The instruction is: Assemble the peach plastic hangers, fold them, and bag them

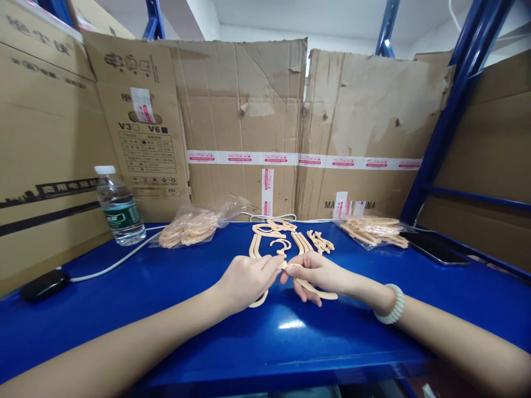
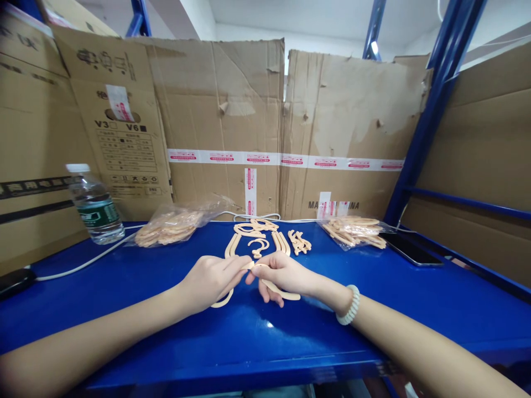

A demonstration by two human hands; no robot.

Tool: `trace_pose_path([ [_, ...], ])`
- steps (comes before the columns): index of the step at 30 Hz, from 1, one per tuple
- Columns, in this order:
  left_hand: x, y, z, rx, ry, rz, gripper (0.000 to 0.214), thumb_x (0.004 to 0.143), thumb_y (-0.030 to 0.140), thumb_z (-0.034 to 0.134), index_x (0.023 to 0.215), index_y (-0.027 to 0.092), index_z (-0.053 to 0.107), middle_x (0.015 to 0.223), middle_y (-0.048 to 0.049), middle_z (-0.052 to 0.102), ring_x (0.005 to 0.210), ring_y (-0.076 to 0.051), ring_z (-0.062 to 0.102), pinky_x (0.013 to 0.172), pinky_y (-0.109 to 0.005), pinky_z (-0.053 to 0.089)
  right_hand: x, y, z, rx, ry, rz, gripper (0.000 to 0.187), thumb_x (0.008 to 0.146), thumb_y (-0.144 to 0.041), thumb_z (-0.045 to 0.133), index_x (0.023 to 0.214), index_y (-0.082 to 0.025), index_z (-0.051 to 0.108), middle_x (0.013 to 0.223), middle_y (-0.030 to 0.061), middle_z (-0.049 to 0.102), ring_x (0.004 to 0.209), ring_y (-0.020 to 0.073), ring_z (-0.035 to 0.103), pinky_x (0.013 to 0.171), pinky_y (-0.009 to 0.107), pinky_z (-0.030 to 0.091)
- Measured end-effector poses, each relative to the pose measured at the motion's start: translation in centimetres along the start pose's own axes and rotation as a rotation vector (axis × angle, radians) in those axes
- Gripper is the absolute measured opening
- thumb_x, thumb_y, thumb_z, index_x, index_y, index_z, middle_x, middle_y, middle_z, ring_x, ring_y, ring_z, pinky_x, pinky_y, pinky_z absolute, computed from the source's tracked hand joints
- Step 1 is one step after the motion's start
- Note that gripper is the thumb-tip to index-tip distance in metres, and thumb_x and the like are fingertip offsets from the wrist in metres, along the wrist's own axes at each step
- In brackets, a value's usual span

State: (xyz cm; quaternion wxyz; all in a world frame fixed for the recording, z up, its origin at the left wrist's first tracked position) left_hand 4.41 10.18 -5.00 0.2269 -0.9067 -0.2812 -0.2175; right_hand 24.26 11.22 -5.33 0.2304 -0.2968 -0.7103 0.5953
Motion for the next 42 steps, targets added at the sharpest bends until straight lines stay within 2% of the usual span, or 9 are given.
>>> trace_pose_path([
  [8, 0.2, 0.2, -0.5, 0.118, -0.131, 0.087, 0.02, 0.09, 0.009, 0.036, 0.084, 0.015, 0.055, 0.065, -0.0032, 0.061, 0.048, -0.014, 0.055, 0.04, -0.022, 0.024, 0.0, -0.2, 0.5, -0.104, 0.031, 0.009, 0.037, 0.087, -0.049, 0.052, 0.086, -0.012, 0.06, 0.047, -0.0045, 0.059, 0.029, 0.0057, 0.046, 0.029, 0.015, 0.033],
  [18, 0.2, 0.2, -0.5, 0.095, -0.142, 0.051, 0.019, 0.08, 0.004, 0.037, 0.081, 0.016, 0.052, 0.06, -0.0048, 0.06, 0.044, -0.016, 0.056, 0.04, -0.022, 0.031, -0.1, 0.1, 0.7, -0.331, 0.113, -0.053, 0.039, 0.092, -0.049, 0.043, 0.082, -0.015, 0.058, 0.048, -0.0042, 0.056, 0.031, 0.0064, 0.044, 0.033, 0.016, 0.031],
  [23, 0.1, 0.0, 0.0, 0.062, -0.253, -0.102, 0.018, 0.088, 0.013, 0.038, 0.083, 0.016, 0.055, 0.055, -0.0041, 0.059, 0.047, -0.02, 0.059, 0.045, -0.023, 0.035, -0.9, -1.3, 1.2, -0.786, 0.261, -0.259, 0.036, 0.092, -0.042, 0.046, 0.069, -0.016, 0.056, 0.054, 0.0001, 0.057, 0.044, 0.009, 0.049, 0.046, 0.02, 0.037],
  [25, 0.1, 0.0, 0.1, 0.034, -0.265, -0.154, 0.022, 0.093, 0.02, 0.036, 0.085, 0.016, 0.056, 0.057, -0.0047, 0.06, 0.05, -0.021, 0.06, 0.047, -0.024, 0.037, -1.2, -1.8, 1.3, -0.811, 0.269, -0.29, 0.036, 0.093, -0.041, 0.045, 0.068, -0.017, 0.055, 0.056, 0.0005, 0.058, 0.046, 0.0089, 0.049, 0.047, 0.02, 0.037],
  [27, 0.1, 0.0, 0.1, -0.026, -0.258, -0.204, 0.026, 0.096, 0.024, 0.032, 0.091, 0.017, 0.057, 0.062, -0.0054, 0.063, 0.054, -0.023, 0.062, 0.05, -0.025, 0.038, -1.2, -2.1, 1.2, -0.689, 0.237, -0.262, 0.037, 0.095, -0.043, 0.042, 0.072, -0.017, 0.055, 0.057, -0.0005, 0.058, 0.044, 0.0081, 0.048, 0.046, 0.02, 0.038],
  [30, 0.3, 0.0, -0.2, -0.181, -0.238, -0.32, 0.031, 0.098, 0.029, 0.029, 0.094, 0.019, 0.058, 0.065, -0.0039, 0.063, 0.059, -0.023, 0.064, 0.054, -0.026, 0.038, -1.0, -2.4, 0.0, -0.552, 0.305, -0.279, 0.041, 0.093, -0.049, 0.043, 0.074, -0.016, 0.058, 0.059, -0.0003, 0.058, 0.045, 0.0084, 0.048, 0.045, 0.02, 0.037],
  [34, 0.4, -0.3, -0.5, -0.47, -0.2, -0.525, 0.031, 0.096, 0.031, 0.031, 0.086, 0.021, 0.059, 0.056, 0.0005, 0.059, 0.055, -0.019, 0.061, 0.053, -0.024, 0.037, -1.4, -3.3, -2.8, -0.533, 0.516, -0.336, 0.041, 0.089, -0.052, 0.048, 0.084, -0.015, 0.064, 0.062, 0.0009, 0.058, 0.047, 0.0098, 0.047, 0.045, 0.023, 0.036],
  [38, 0.5, -0.8, -0.1, -0.834, -0.165, -0.731, 0.034, 0.093, 0.041, 0.034, 0.08, 0.02, 0.057, 0.041, 0.004, 0.051, 0.039, -0.015, 0.05, 0.044, -0.021, 0.035, -2.1, -4.0, -6.3, -0.718, 0.669, -0.487, 0.031, 0.088, -0.043, 0.054, 0.082, -0.017, 0.068, 0.085, 0.0077, 0.063, 0.075, 0.0172, 0.06, 0.063, 0.028, 0.047],
  [42, 0.7, -1.4, 0.6, -1.148, -0.13, -0.831, 0.034, 0.089, 0.047, 0.039, 0.078, 0.017, 0.053, 0.04, 0.0024, 0.054, 0.032, -0.012, 0.044, 0.037, -0.019, 0.032, -2.1, -2.6, -9.6, -1.07, 0.724, -0.471, 0.018, 0.085, -0.026, 0.057, 0.085, -0.019, 0.073, 0.086, 0.0076, 0.064, 0.074, 0.0176, 0.06, 0.067, 0.031, 0.049],
])
Point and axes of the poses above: each hand's wrist, its own x-axis towards the middle knuckle, its own z-axis out of the palm, y = z × x, the point moved 1 cm from there along x, towards the middle knuckle
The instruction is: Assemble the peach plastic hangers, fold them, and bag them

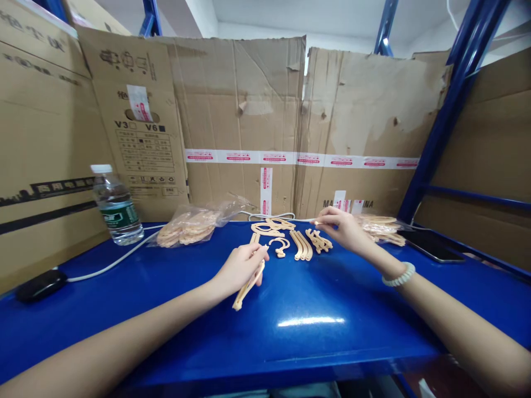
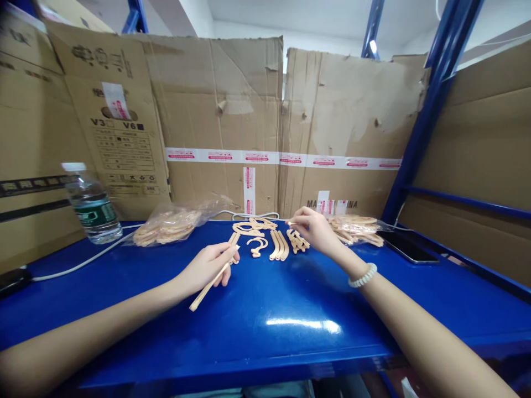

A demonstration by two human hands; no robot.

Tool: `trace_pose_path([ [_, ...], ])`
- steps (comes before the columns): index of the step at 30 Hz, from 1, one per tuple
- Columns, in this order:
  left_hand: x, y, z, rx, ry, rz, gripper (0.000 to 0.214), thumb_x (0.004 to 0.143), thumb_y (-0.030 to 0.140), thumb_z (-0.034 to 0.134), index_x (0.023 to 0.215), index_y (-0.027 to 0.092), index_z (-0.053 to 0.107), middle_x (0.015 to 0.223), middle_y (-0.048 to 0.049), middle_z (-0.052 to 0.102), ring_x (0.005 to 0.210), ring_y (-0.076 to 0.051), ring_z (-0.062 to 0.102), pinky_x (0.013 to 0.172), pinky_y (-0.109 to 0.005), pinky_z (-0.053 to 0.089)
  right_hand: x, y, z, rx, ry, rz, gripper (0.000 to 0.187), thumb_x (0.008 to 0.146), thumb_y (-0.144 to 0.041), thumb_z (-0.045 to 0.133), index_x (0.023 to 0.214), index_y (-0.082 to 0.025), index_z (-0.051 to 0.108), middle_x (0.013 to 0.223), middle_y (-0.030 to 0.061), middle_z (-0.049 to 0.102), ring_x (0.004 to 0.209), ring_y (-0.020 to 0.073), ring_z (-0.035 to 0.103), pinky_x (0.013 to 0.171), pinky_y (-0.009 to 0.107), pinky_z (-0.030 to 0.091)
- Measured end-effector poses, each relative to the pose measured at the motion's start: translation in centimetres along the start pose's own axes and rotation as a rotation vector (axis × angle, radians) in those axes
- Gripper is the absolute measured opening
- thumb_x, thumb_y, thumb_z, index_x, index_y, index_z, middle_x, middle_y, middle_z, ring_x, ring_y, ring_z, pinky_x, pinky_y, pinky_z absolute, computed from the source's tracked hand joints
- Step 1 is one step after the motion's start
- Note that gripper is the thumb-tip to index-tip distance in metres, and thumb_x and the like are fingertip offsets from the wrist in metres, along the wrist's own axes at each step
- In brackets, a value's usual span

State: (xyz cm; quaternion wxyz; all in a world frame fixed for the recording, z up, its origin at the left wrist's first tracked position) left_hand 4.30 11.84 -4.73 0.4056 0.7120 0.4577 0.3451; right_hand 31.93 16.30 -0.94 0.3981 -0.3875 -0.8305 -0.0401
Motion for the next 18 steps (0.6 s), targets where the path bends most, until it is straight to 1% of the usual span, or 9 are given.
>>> trace_pose_path([
  [2, 0.4, -0.3, -0.1, -0.138, -0.027, -0.066, 0.033, 0.089, 0.046, 0.04, 0.079, 0.017, 0.051, 0.041, 0.0001, 0.057, 0.03, -0.011, 0.043, 0.035, -0.018, 0.03, -0.2, 1.5, 0.5, -0.093, -0.065, -0.022, 0.021, 0.083, -0.016, 0.054, 0.085, -0.02, 0.075, 0.089, 0.0084, 0.065, 0.078, 0.0189, 0.063, 0.072, 0.033, 0.051],
  [5, 0.6, -0.3, -0.2, -0.249, -0.007, -0.149, 0.028, 0.091, 0.04, 0.039, 0.082, 0.015, 0.05, 0.044, -0.0019, 0.06, 0.031, -0.01, 0.046, 0.035, -0.017, 0.032, -0.5, 3.0, 1.3, -0.164, -0.197, -0.006, 0.031, 0.076, -0.003, 0.05, 0.085, -0.018, 0.076, 0.092, 0.0095, 0.068, 0.081, 0.0204, 0.065, 0.077, 0.033, 0.052],
  [7, 0.5, 0.1, -0.2, -0.279, 0.017, -0.178, 0.026, 0.093, 0.035, 0.038, 0.083, 0.015, 0.05, 0.047, -0.0023, 0.062, 0.034, -0.01, 0.049, 0.036, -0.016, 0.035, -0.6, 3.5, 1.7, -0.193, -0.277, 0.008, 0.039, 0.07, 0.004, 0.047, 0.084, -0.017, 0.076, 0.093, 0.0091, 0.07, 0.083, 0.0204, 0.066, 0.079, 0.032, 0.052],
  [9, 0.2, 0.6, -0.2, -0.31, 0.029, -0.214, 0.024, 0.094, 0.033, 0.038, 0.083, 0.015, 0.05, 0.05, -0.0021, 0.062, 0.037, -0.01, 0.052, 0.037, -0.017, 0.038, -0.6, 3.8, 1.8, -0.208, -0.33, 0.017, 0.046, 0.064, 0.008, 0.043, 0.084, -0.018, 0.076, 0.094, 0.0081, 0.071, 0.085, 0.0204, 0.067, 0.08, 0.031, 0.052],
  [12, -0.2, 1.2, -0.2, -0.355, 0.046, -0.252, 0.024, 0.093, 0.034, 0.044, 0.08, 0.015, 0.049, 0.054, -0.0016, 0.062, 0.042, -0.011, 0.055, 0.04, -0.017, 0.042, -0.6, 4.1, 1.8, -0.219, -0.376, 0.024, 0.048, 0.06, 0.009, 0.042, 0.081, -0.017, 0.075, 0.09, 0.0075, 0.072, 0.084, 0.0209, 0.067, 0.078, 0.031, 0.052],
  [14, -0.4, 1.3, -0.2, -0.376, 0.054, -0.239, 0.026, 0.091, 0.038, 0.049, 0.079, 0.015, 0.049, 0.057, -0.0014, 0.061, 0.046, -0.011, 0.057, 0.041, -0.017, 0.043, -0.7, 3.8, 1.8, -0.232, -0.367, 0.034, 0.046, 0.059, 0.009, 0.043, 0.08, -0.017, 0.074, 0.089, 0.007, 0.072, 0.084, 0.0216, 0.067, 0.078, 0.032, 0.052],
  [15, -0.4, 1.3, -0.1, -0.381, 0.059, -0.222, 0.027, 0.09, 0.04, 0.05, 0.08, 0.015, 0.048, 0.058, -0.0014, 0.062, 0.046, -0.011, 0.057, 0.041, -0.017, 0.044, -0.7, 3.4, 1.8, -0.239, -0.326, 0.042, 0.044, 0.06, 0.008, 0.044, 0.081, -0.017, 0.074, 0.09, 0.0071, 0.071, 0.085, 0.0219, 0.066, 0.078, 0.033, 0.052],
  [16, -0.4, 1.3, -0.1, -0.384, 0.067, -0.2, 0.027, 0.089, 0.041, 0.051, 0.08, 0.015, 0.048, 0.058, -0.0014, 0.062, 0.047, -0.011, 0.058, 0.041, -0.018, 0.045, -0.7, 2.7, 1.8, -0.24, -0.258, 0.046, 0.043, 0.063, 0.007, 0.044, 0.083, -0.018, 0.073, 0.092, 0.0074, 0.07, 0.086, 0.022, 0.066, 0.079, 0.034, 0.052],
  [18, -0.3, 1.2, -0.1, -0.378, 0.089, -0.153, 0.028, 0.089, 0.043, 0.051, 0.081, 0.016, 0.047, 0.06, -0.0014, 0.062, 0.048, -0.012, 0.058, 0.042, -0.019, 0.046, -0.8, 0.3, 1.7, -0.198, -0.078, 0.018, 0.04, 0.07, 0.003, 0.043, 0.09, -0.017, 0.07, 0.095, 0.0086, 0.067, 0.087, 0.0217, 0.064, 0.078, 0.035, 0.052],
])
Point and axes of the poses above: each hand's wrist, its own x-axis towards the middle knuckle, its own z-axis out of the palm, y = z × x, the point moved 1 cm from there along x, towards the middle knuckle
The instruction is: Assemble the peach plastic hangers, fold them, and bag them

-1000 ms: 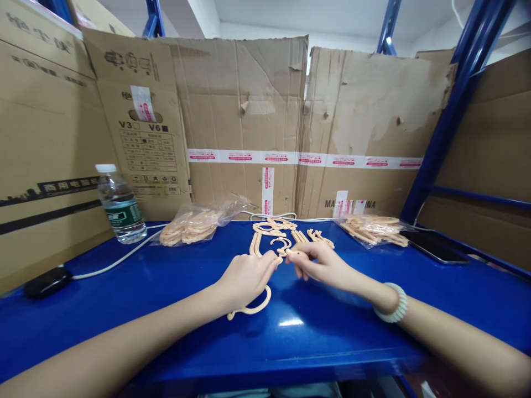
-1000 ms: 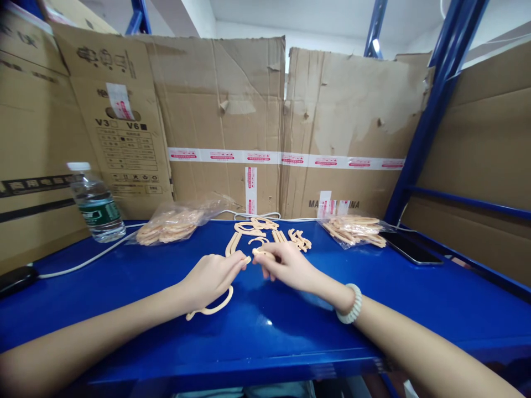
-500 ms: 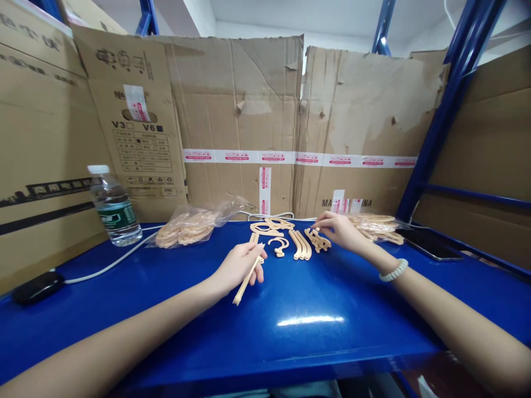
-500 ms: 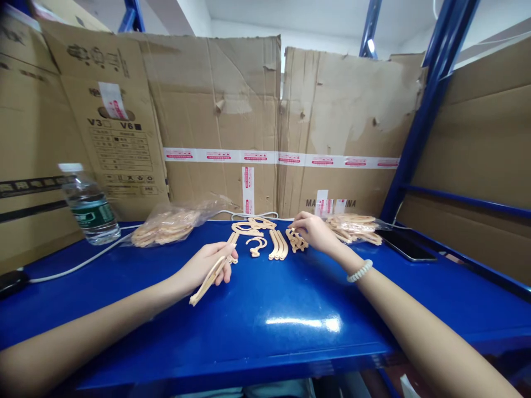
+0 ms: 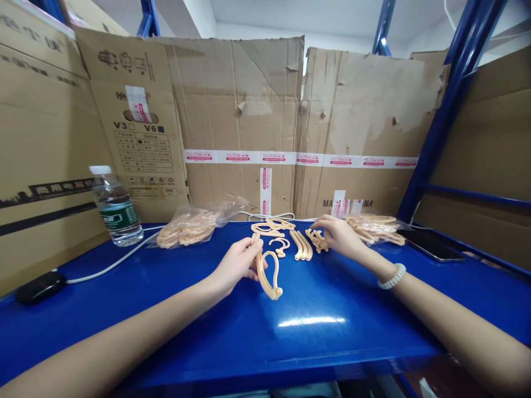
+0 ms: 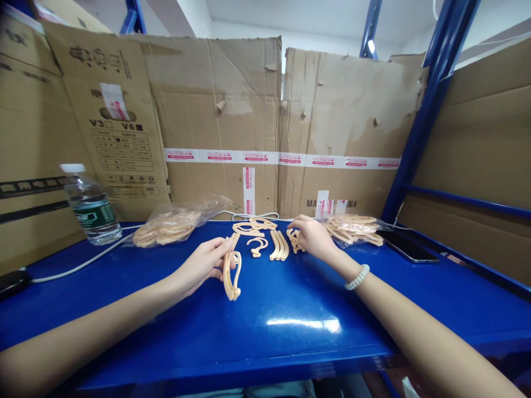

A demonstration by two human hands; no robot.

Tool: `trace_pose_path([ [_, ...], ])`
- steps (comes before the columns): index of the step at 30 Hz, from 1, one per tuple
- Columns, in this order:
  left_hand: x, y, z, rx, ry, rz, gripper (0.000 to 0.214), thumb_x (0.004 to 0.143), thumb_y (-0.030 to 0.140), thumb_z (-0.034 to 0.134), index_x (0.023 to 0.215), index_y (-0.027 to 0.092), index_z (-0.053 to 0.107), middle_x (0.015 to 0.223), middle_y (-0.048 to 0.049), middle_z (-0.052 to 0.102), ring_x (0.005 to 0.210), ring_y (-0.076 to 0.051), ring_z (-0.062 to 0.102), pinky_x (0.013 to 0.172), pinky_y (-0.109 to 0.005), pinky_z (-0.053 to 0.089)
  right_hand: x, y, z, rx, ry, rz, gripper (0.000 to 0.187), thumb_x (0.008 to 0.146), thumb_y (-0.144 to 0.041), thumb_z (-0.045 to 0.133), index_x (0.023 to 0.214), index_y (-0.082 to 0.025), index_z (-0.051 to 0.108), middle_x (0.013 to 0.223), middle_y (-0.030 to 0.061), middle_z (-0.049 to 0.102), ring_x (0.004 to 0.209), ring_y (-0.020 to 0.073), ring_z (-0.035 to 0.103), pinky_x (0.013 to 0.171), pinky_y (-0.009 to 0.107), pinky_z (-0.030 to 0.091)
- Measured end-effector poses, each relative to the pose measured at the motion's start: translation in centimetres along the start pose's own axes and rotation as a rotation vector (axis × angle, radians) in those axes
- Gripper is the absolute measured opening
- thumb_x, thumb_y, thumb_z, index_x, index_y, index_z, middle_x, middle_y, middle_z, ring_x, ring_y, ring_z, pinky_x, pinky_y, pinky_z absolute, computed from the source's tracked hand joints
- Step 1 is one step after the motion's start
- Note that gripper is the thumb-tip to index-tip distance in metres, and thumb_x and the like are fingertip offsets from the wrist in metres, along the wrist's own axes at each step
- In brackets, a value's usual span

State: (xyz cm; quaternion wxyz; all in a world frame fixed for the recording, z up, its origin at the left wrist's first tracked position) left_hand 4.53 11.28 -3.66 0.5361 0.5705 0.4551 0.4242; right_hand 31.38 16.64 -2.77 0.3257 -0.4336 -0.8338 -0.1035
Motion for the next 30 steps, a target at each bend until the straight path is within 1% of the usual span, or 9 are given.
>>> trace_pose_path([
  [4, 0.1, -0.3, -0.1, 0.032, 0.046, 0.104, 0.032, 0.086, 0.048, 0.054, 0.082, 0.016, 0.047, 0.062, -0.0013, 0.062, 0.046, -0.012, 0.058, 0.039, -0.019, 0.047, -0.9, -7.1, -1.1, 0.193, 0.159, -0.309, 0.034, 0.084, -0.009, 0.044, 0.114, -0.018, 0.06, 0.108, 0.0115, 0.063, 0.101, 0.0223, 0.058, 0.086, 0.039, 0.05],
  [7, 0.2, -0.4, -0.2, 0.039, 0.06, 0.172, 0.035, 0.081, 0.051, 0.058, 0.082, 0.017, 0.048, 0.062, -0.0006, 0.062, 0.048, -0.013, 0.059, 0.04, -0.02, 0.049, -1.9, -11.0, -1.1, 0.152, -0.026, -0.624, 0.038, 0.088, -0.019, 0.047, 0.126, -0.016, 0.052, 0.117, 0.012, 0.062, 0.113, 0.0243, 0.052, 0.097, 0.043, 0.043],
  [10, 0.2, -0.3, -0.4, 0.043, 0.065, 0.205, 0.036, 0.08, 0.052, 0.058, 0.08, 0.018, 0.047, 0.062, 0.0, 0.061, 0.049, -0.013, 0.059, 0.04, -0.021, 0.05, -2.5, -11.7, -0.5, 0.013, -0.106, -0.737, 0.043, 0.091, -0.034, 0.049, 0.127, -0.012, 0.05, 0.122, 0.0136, 0.061, 0.124, 0.0284, 0.044, 0.105, 0.049, 0.033],
  [15, 0.4, -0.3, -0.5, 0.026, 0.078, 0.225, 0.035, 0.083, 0.052, 0.054, 0.083, 0.018, 0.046, 0.064, -0.0002, 0.06, 0.05, -0.013, 0.06, 0.042, -0.022, 0.051, -2.4, -10.7, 0.2, -0.1, -0.088, -0.726, 0.021, 0.095, -0.023, 0.044, 0.106, -0.016, 0.06, 0.105, 0.0085, 0.066, 0.12, 0.0235, 0.048, 0.109, 0.045, 0.027],
  [18, 0.6, -0.3, -0.8, 0.036, 0.197, 0.293, 0.032, 0.086, 0.047, 0.051, 0.099, 0.018, 0.047, 0.092, -0.0068, 0.063, 0.059, -0.015, 0.064, 0.047, -0.027, 0.054, -2.2, -10.8, 0.1, -0.084, -0.061, -0.646, 0.018, 0.095, -0.023, 0.043, 0.098, -0.017, 0.06, 0.093, 0.0064, 0.066, 0.103, 0.021, 0.055, 0.104, 0.045, 0.03],
  [22, 0.1, 0.6, -1.5, 0.453, 0.379, 0.747, 0.031, 0.089, 0.031, 0.051, 0.119, 0.022, 0.048, 0.129, -0.0113, 0.049, 0.11, -0.024, 0.057, 0.085, -0.042, 0.053, -2.2, -10.5, 0.1, -0.064, -0.016, -0.511, 0.016, 0.094, -0.025, 0.044, 0.094, -0.018, 0.059, 0.083, 0.0042, 0.063, 0.081, 0.0175, 0.055, 0.097, 0.045, 0.032],
  [25, -0.8, 1.4, -1.2, 0.943, 0.151, 1.103, 0.024, 0.09, 0.025, 0.053, 0.114, 0.022, 0.055, 0.124, -0.0065, 0.057, 0.122, -0.024, 0.047, 0.106, -0.047, 0.033, -2.1, -9.9, 0.3, -0.046, 0.037, -0.442, 0.013, 0.092, -0.025, 0.048, 0.092, -0.018, 0.059, 0.081, 0.0036, 0.063, 0.079, 0.0181, 0.054, 0.093, 0.043, 0.033],
  [28, -1.3, 1.3, -0.7, 1.134, -0.118, 1.11, 0.02, 0.091, 0.029, 0.053, 0.11, 0.021, 0.056, 0.109, -0.0041, 0.065, 0.108, -0.022, 0.056, 0.105, -0.044, 0.03, -2.1, -9.5, 0.5, -0.025, 0.05, -0.432, 0.013, 0.093, -0.026, 0.048, 0.091, -0.018, 0.058, 0.08, 0.0041, 0.063, 0.078, 0.0183, 0.054, 0.089, 0.04, 0.034],
  [30, -1.3, 1.0, -0.4, 1.162, -0.151, 1.044, 0.015, 0.093, 0.029, 0.05, 0.103, 0.02, 0.056, 0.103, -0.004, 0.066, 0.1, -0.021, 0.058, 0.102, -0.042, 0.032, -2.2, -9.5, 0.7, -0.019, 0.028, -0.456, 0.015, 0.094, -0.028, 0.047, 0.094, -0.018, 0.058, 0.08, 0.0038, 0.063, 0.076, 0.0172, 0.054, 0.091, 0.04, 0.033],
])
Point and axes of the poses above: each hand's wrist, its own x-axis towards the middle knuckle, its own z-axis out of the palm, y = z × x, the point moved 1 cm from there along x, towards the middle knuckle
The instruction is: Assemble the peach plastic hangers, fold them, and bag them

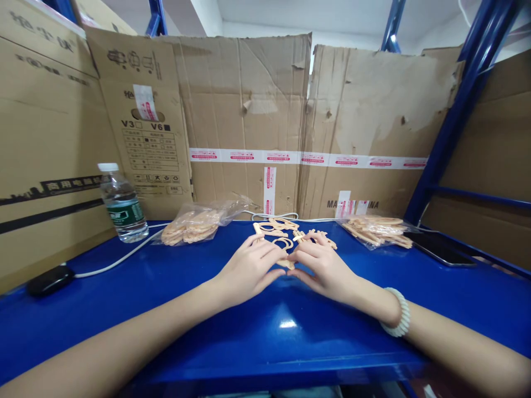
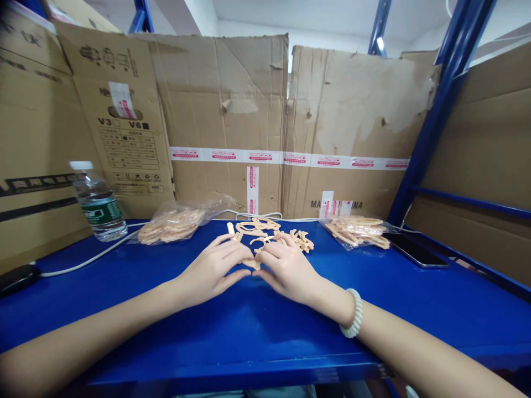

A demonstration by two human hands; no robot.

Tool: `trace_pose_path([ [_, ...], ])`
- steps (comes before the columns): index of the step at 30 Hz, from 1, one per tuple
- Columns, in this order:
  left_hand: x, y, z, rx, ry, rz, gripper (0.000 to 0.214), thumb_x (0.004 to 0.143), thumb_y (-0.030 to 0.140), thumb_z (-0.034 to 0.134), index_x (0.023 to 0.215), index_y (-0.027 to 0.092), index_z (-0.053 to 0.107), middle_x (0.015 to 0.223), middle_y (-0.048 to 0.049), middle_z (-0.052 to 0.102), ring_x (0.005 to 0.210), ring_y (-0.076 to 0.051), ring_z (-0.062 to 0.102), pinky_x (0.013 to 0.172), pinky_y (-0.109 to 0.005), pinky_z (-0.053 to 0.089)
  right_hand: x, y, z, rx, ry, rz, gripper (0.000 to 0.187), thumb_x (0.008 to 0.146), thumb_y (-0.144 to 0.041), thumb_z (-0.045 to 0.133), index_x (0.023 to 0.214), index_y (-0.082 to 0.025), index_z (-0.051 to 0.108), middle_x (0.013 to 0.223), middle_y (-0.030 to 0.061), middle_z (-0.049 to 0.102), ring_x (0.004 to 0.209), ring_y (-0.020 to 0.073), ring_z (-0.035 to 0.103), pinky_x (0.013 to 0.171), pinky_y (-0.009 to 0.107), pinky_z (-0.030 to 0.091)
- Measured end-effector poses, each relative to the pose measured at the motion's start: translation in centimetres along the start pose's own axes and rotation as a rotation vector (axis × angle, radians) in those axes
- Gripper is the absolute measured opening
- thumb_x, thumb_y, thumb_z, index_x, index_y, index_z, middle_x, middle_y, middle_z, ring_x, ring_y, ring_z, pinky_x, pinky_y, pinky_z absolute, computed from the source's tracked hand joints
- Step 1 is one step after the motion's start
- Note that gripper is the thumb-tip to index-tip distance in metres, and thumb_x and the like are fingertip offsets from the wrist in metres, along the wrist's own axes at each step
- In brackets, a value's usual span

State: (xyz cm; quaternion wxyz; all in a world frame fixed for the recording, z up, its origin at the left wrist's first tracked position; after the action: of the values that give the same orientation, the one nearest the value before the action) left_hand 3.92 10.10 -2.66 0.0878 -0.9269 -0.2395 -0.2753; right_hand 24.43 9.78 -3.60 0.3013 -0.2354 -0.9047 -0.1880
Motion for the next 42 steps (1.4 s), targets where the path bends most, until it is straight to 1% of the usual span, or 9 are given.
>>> trace_pose_path([
  [7, -0.2, 0.2, 0.9, 0.048, -0.144, 0.015, 0.016, 0.095, 0.027, 0.044, 0.087, 0.017, 0.052, 0.086, -0.0036, 0.063, 0.082, -0.019, 0.059, 0.096, -0.042, 0.035, -0.1, -0.6, 0.1, -0.037, -0.037, -0.053, 0.018, 0.095, -0.031, 0.046, 0.092, -0.019, 0.06, 0.077, 0.0024, 0.061, 0.077, 0.0173, 0.053, 0.1, 0.047, 0.024],
  [11, -0.2, 0.6, 0.8, 0.135, -0.211, 0.013, 0.016, 0.095, 0.024, 0.043, 0.084, 0.016, 0.051, 0.082, -0.0045, 0.062, 0.071, -0.019, 0.058, 0.074, -0.035, 0.043, -0.1, -0.6, 0.2, 0.038, -0.048, -0.018, 0.02, 0.095, -0.034, 0.047, 0.088, -0.019, 0.059, 0.076, 0.0021, 0.06, 0.076, 0.0167, 0.053, 0.097, 0.044, 0.026],
  [15, -0.2, 0.7, 0.8, 0.193, -0.222, -0.002, 0.015, 0.094, 0.024, 0.047, 0.082, 0.016, 0.052, 0.078, -0.0041, 0.062, 0.065, -0.02, 0.058, 0.061, -0.031, 0.04, -0.1, -0.4, 0.5, 0.179, -0.065, 0.052, 0.023, 0.093, -0.039, 0.051, 0.087, -0.019, 0.06, 0.076, 0.0014, 0.06, 0.076, 0.0164, 0.054, 0.091, 0.04, 0.029],
  [22, -0.3, 0.3, 0.7, 0.245, -0.16, 0.079, 0.018, 0.094, 0.021, 0.044, 0.081, 0.016, 0.055, 0.076, -0.0041, 0.062, 0.065, -0.019, 0.058, 0.06, -0.03, 0.039, 0.1, -0.3, 1.3, 0.352, -0.063, 0.175, 0.021, 0.085, -0.041, 0.063, 0.085, -0.02, 0.062, 0.078, 0.001, 0.065, 0.083, 0.0185, 0.057, 0.088, 0.039, 0.032],
  [26, -0.2, -0.9, -0.1, 0.331, -0.132, 0.134, 0.022, 0.094, 0.017, 0.039, 0.083, 0.017, 0.058, 0.077, -0.0053, 0.064, 0.065, -0.018, 0.059, 0.06, -0.029, 0.038, 0.1, 0.6, 1.2, 0.532, 0.016, 0.333, 0.025, 0.084, -0.042, 0.064, 0.08, -0.018, 0.061, 0.076, 0.0013, 0.065, 0.072, 0.0156, 0.058, 0.071, 0.029, 0.042],
  [29, -0.2, -2.5, -1.0, 0.282, -0.119, 0.062, 0.025, 0.096, 0.025, 0.039, 0.084, 0.017, 0.059, 0.079, -0.0055, 0.065, 0.069, -0.019, 0.06, 0.062, -0.028, 0.039, -0.1, 2.1, 0.9, 0.521, 0.078, 0.409, 0.022, 0.084, -0.038, 0.063, 0.081, -0.017, 0.061, 0.077, 0.0027, 0.066, 0.071, 0.0157, 0.058, 0.064, 0.027, 0.044],
  [35, -0.4, -5.4, -2.2, 0.102, -0.168, -0.04, 0.02, 0.094, 0.024, 0.043, 0.11, 0.02, 0.056, 0.088, -0.0052, 0.067, 0.079, -0.02, 0.06, 0.074, -0.03, 0.041, -0.1, 3.8, 1.4, 0.335, 0.024, 0.296, 0.008, 0.086, -0.023, 0.062, 0.093, -0.02, 0.064, 0.096, 0.0063, 0.067, 0.094, 0.0207, 0.059, 0.085, 0.037, 0.046],
  [40, -0.9, -6.7, -1.8, 0.141, -0.283, -0.018, 0.015, 0.09, 0.016, 0.044, 0.087, 0.019, 0.059, 0.08, -0.0042, 0.062, 0.076, -0.02, 0.057, 0.072, -0.03, 0.041, 0.3, 3.8, 2.7, 0.292, -0.008, 0.259, 0.009, 0.086, -0.022, 0.062, 0.093, -0.02, 0.068, 0.099, 0.0072, 0.063, 0.096, 0.0207, 0.056, 0.088, 0.039, 0.045],
  [42, -1.2, -6.9, -1.4, 0.113, -0.294, -0.015, 0.017, 0.088, 0.012, 0.045, 0.086, 0.019, 0.06, 0.083, -0.0047, 0.061, 0.08, -0.02, 0.056, 0.072, -0.028, 0.043, 0.3, 3.9, 3.1, 0.256, -0.033, 0.249, 0.01, 0.086, -0.022, 0.063, 0.094, -0.021, 0.069, 0.098, 0.0069, 0.063, 0.095, 0.0206, 0.056, 0.086, 0.039, 0.045],
])
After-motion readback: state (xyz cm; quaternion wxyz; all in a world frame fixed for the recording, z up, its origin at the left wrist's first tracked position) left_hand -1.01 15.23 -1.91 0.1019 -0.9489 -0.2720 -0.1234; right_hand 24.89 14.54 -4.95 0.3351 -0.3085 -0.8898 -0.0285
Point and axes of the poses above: each hand's wrist, its own x-axis towards the middle knuckle, its own z-axis out of the palm, y = z × x, the point moved 1 cm from there along x, towards the middle knuckle
